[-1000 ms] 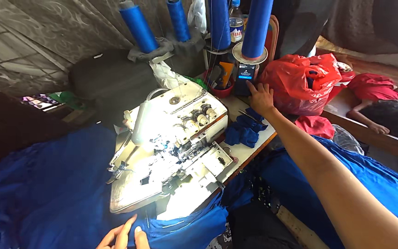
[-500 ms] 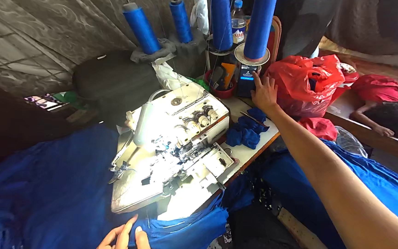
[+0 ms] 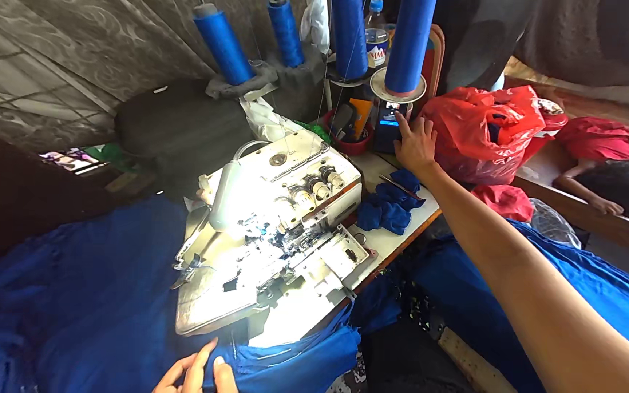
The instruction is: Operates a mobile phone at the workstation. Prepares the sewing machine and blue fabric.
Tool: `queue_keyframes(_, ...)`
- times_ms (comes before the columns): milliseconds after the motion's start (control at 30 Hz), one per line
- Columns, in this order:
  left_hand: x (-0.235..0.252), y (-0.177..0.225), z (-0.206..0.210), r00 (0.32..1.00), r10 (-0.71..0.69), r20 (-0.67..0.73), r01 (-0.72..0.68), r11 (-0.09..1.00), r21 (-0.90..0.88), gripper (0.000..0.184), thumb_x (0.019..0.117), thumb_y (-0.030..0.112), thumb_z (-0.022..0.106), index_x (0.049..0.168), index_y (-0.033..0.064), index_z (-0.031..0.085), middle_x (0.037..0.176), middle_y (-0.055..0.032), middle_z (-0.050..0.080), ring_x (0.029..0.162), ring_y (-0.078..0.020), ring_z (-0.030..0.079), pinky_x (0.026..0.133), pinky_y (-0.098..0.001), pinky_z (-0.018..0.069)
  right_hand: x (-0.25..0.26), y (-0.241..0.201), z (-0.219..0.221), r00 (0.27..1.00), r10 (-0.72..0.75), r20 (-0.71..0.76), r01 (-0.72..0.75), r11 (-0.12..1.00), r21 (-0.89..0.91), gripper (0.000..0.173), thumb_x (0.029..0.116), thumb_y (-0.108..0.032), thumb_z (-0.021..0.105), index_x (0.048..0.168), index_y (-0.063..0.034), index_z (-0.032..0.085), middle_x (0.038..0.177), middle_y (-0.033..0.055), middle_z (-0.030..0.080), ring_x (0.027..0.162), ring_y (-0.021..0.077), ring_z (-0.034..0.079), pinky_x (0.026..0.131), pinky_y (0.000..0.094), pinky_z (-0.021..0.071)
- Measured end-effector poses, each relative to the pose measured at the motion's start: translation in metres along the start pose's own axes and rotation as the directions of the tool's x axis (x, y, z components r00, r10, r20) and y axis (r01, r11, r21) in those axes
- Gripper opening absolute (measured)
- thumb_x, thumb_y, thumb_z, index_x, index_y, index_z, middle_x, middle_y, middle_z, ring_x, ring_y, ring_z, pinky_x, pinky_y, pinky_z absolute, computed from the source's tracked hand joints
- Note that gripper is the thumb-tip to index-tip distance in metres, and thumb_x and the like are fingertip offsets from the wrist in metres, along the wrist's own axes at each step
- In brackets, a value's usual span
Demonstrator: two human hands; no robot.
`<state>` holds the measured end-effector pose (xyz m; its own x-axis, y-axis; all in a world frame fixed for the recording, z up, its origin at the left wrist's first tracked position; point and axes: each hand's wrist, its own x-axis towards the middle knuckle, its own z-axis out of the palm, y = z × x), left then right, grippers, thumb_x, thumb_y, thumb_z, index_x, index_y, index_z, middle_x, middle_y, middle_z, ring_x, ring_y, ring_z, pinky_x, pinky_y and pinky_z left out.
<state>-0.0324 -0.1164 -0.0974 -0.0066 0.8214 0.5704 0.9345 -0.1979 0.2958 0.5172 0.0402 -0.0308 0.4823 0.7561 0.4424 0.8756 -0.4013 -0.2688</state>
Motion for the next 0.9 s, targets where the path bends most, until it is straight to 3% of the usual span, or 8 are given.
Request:
queue_keyframes(267,-0.001,0.002,0.001,1.0,-0.017,-0.016,0.018,0.999,0.03,0.022,0.0934,0.021,0.061,0.106,0.0136,0.078,0.115,-0.0117,0.07,0.11,-0.0229,0.064,0.095,-0.0336,0.0468,0.017,-0.009,-0.005,0.998,0.043,0.043,-0.042,0.999,-0.022,0.073,0.096,-0.029,0.068,0.161,-0.0289,0.035,0.141,0.0337,0.046,0.131,0.0543,0.042,0.097,0.0683,0.0379)
queue_keyframes(400,-0.001,0.003,-0.001,1.0,-0.014,-0.012,0.014,1.0,0.002,0.024,0.0934,0.021,0.06,0.106,0.0117,0.078,0.115,-0.0126,0.07,0.11,-0.024,0.064,0.095,-0.0351,0.0463,-0.006,-0.005,-0.006,0.995,-0.023,-0.101,0.029,0.998,0.061,0.071,0.0945,-0.027,0.069,0.159,-0.0241,0.04,0.134,0.0332,0.051,0.124,0.0549,0.048,0.093,0.069,0.0409)
queue_keyframes(467,0.001,0.006,-0.003,1.0,-0.006,0.008,0.006,1.0,-0.029,0.026,0.0934,0.018,0.057,0.108,0.0073,0.077,0.112,-0.0179,0.067,0.108,-0.0287,0.062,0.094,-0.0398,0.0466,-0.027,-0.003,-0.013,0.991,-0.038,-0.13,0.054,0.99,0.128,0.069,0.0944,-0.026,0.069,0.158,-0.0209,0.042,0.133,0.0335,0.052,0.122,0.0557,0.049,0.093,0.0705,0.0414)
queue_keyframes(500,0.002,0.006,-0.003,1.0,-0.003,0.012,0.003,0.999,-0.035,0.027,0.0933,0.017,0.057,0.108,0.0065,0.077,0.112,-0.0193,0.067,0.107,-0.0301,0.062,0.093,-0.0409,0.0465,-0.039,0.0,-0.015,0.99,-0.041,-0.133,0.061,0.986,0.155,0.067,0.0945,-0.026,0.069,0.156,-0.0191,0.044,0.131,0.0336,0.053,0.121,0.0561,0.049,0.093,0.0707,0.0414)
queue_keyframes(667,-0.007,-0.025,0.015,0.998,0.044,-0.037,-0.045,0.999,-0.028,0.025,0.0957,0.026,0.058,0.108,0.0159,0.078,0.115,-0.0088,0.069,0.109,-0.0215,0.063,0.093,-0.0337,0.0459,-0.096,0.026,-0.018,0.985,-0.075,-0.153,0.112,0.961,0.251,0.052,0.0967,-0.023,0.066,0.145,-0.0088,0.055,0.126,0.0294,0.057,0.115,0.0514,0.054,0.092,0.066,0.0456)
queue_keyframes(900,-0.002,-0.002,0.005,0.996,0.028,-0.085,-0.029,1.0,-0.007,0.024,0.0957,0.024,0.058,0.107,0.0153,0.078,0.113,-0.0112,0.069,0.11,-0.0239,0.062,0.096,-0.0337,0.0443,-0.125,0.03,-0.014,0.977,-0.144,-0.156,0.193,0.911,0.364,0.032,0.0943,-0.01,0.065,0.125,-0.0037,0.07,0.117,0.0234,0.065,0.114,0.044,0.059,0.098,0.0574,0.0479)
